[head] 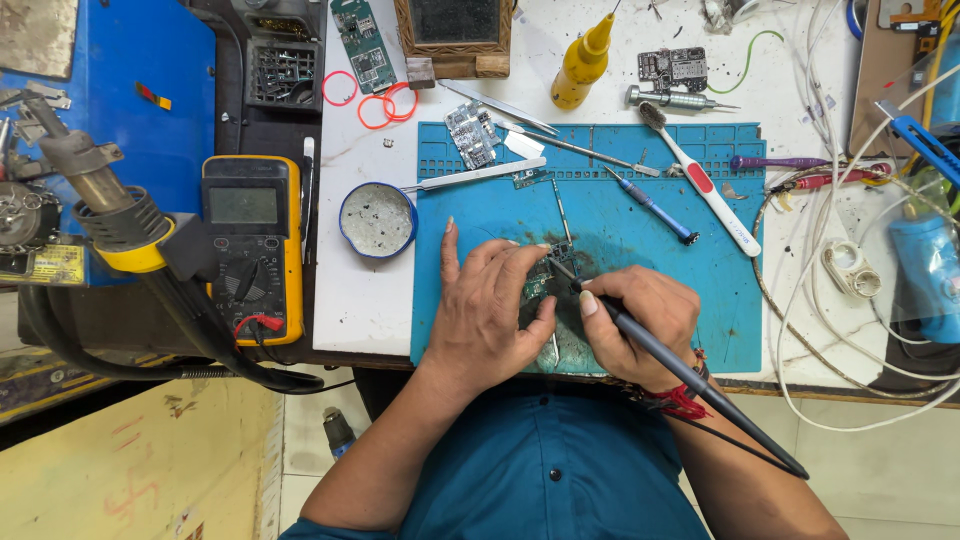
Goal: The person uses a soldering iron to apply heat to a small green circuit board held on a blue mat. They repeatedly touch the iron tip to different points on the board while holding it steady with the other hand. The workspace contains a multimeter, tweezers, and other electronics tools.
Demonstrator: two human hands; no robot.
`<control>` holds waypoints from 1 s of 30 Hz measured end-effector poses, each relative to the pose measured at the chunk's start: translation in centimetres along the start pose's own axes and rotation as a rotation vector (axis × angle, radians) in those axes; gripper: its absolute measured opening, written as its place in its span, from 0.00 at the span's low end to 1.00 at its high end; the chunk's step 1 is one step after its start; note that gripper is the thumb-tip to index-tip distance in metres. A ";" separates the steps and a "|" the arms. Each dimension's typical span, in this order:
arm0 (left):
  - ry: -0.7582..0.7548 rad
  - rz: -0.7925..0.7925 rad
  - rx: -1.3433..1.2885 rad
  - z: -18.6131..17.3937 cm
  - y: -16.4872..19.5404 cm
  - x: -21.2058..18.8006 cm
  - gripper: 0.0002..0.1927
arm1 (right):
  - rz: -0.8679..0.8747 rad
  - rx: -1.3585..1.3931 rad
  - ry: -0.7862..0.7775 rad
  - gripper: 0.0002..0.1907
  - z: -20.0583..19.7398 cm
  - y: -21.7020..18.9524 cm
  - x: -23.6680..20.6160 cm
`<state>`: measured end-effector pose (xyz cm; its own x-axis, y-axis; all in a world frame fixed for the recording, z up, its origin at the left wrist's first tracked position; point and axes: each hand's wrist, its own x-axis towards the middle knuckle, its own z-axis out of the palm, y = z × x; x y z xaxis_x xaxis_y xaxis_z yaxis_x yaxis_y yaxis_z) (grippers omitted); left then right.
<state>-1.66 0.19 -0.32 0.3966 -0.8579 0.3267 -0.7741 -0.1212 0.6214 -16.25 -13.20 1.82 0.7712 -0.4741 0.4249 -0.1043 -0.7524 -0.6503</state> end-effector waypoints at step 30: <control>0.001 0.001 0.000 0.0 -0.1 0.0 0.29 | 0.015 -0.016 0.009 0.03 0.1 0.0 -0.1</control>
<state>-1.59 0.22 -0.37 0.3965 -0.8574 0.3280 -0.7745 -0.1205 0.6210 -16.28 -13.13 1.70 0.7641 -0.4890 0.4207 -0.1255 -0.7525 -0.6466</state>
